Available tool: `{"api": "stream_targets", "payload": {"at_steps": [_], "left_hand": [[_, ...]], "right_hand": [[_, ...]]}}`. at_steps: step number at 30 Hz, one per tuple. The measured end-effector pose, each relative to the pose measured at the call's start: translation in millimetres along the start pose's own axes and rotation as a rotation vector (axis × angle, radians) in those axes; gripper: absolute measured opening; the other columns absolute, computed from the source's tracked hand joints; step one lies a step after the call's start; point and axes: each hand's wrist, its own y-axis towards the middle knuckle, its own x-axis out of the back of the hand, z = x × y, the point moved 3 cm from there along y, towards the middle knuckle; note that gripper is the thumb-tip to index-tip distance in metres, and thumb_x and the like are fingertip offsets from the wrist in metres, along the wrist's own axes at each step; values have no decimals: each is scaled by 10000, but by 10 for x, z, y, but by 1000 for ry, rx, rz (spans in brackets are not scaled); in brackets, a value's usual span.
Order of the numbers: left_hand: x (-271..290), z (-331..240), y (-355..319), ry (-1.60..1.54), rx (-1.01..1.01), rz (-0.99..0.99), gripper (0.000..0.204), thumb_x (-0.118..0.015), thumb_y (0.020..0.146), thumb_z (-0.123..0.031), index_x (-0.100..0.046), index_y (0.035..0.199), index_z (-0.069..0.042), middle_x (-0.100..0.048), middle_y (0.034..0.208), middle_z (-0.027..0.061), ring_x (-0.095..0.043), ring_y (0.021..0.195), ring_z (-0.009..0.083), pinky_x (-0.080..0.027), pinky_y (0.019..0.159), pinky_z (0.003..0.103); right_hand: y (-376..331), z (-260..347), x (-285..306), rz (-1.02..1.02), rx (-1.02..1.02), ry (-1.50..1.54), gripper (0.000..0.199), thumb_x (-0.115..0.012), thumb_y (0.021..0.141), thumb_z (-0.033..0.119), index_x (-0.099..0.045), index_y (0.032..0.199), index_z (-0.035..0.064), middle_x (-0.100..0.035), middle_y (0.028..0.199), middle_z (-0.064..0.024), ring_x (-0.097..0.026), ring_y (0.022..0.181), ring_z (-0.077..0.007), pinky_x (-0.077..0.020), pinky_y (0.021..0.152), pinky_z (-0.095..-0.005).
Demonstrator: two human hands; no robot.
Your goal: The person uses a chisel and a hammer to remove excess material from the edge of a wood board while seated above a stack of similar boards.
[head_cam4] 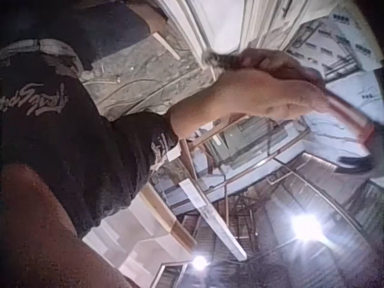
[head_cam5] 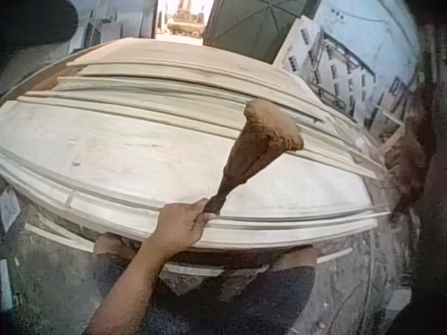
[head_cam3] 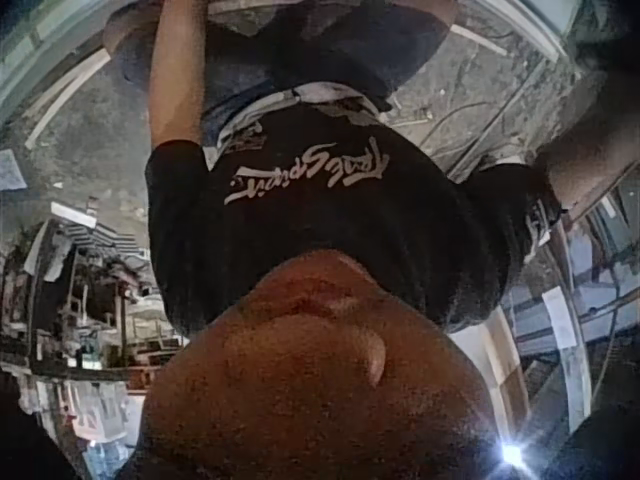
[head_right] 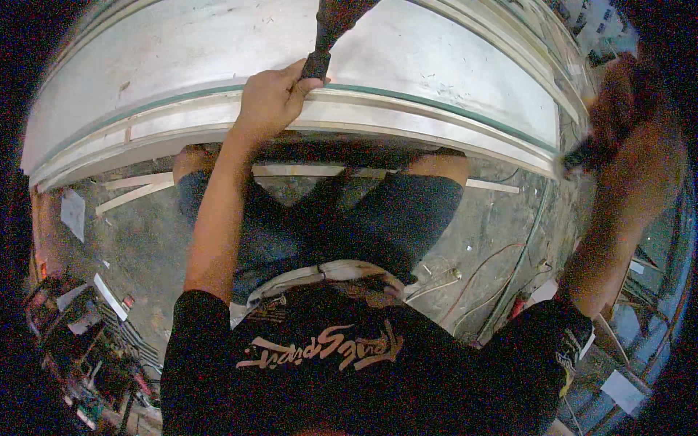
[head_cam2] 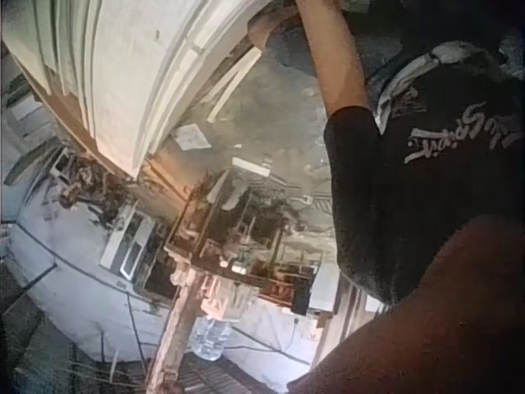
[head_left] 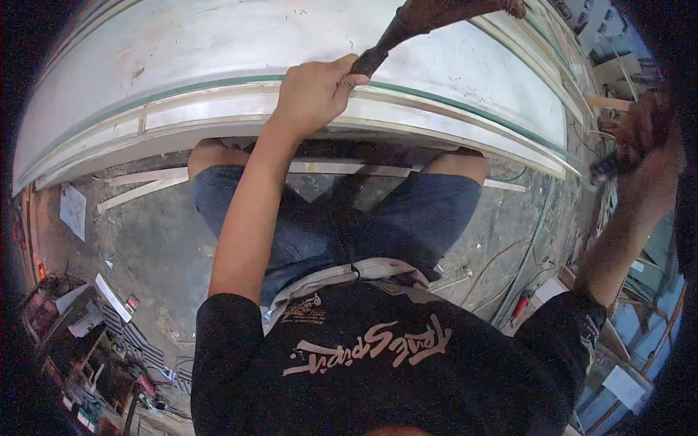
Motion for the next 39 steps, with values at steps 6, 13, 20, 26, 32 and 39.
{"api": "stream_targets", "payload": {"at_steps": [6,13,20,26,32,39], "left_hand": [[16,12,10,57,-11,-33,359,-633,996,-416,-721,1186,-125,-697,747,152,-688,729,373,-527,652,490],[28,96,24,-217,22,91,380,-635,1001,-459,-758,1156,-134,-705,767,128,-675,726,353,-525,677,439],[63,94,77,-538,104,170,332,-571,1070,-360,-756,1189,-112,-783,1022,77,-713,946,188,-532,874,330],[73,38,95,-387,174,154,347,-555,1074,-372,-765,1143,-105,-786,918,71,-715,835,182,-541,781,324],[70,-143,-2,-368,228,37,338,-538,1094,-303,-736,1071,-29,-796,959,73,-721,876,136,-544,805,305],[44,-130,-7,-409,267,53,503,-532,1085,-436,-664,1067,49,-761,1031,184,-718,939,229,-553,852,339]], "right_hand": [[-228,-165,-49,-586,-77,-446,453,-525,1084,405,-640,1351,58,-656,958,19,-474,614,-27,-341,507,-222],[-388,-461,5,-522,-109,20,480,-457,1090,516,-577,981,64,-460,546,1,-414,385,-97,-403,398,-260],[-1120,-1422,-525,-659,-368,36,525,-455,1087,533,-615,1100,34,-510,588,-6,-430,432,-94,-315,404,-248],[-1779,-2224,-1007,-740,-687,110,441,-444,1105,499,-592,991,100,-526,654,21,-444,467,-69,-355,421,-245],[-2265,-2698,-1547,-663,-869,328,414,-471,1102,477,-555,915,117,-510,658,44,-439,494,-59,-347,430,-244],[-2491,-2998,-1718,-753,-867,409,391,-517,1090,464,-555,900,124,-511,663,43,-438,499,-57,-348,447,-241]]}}
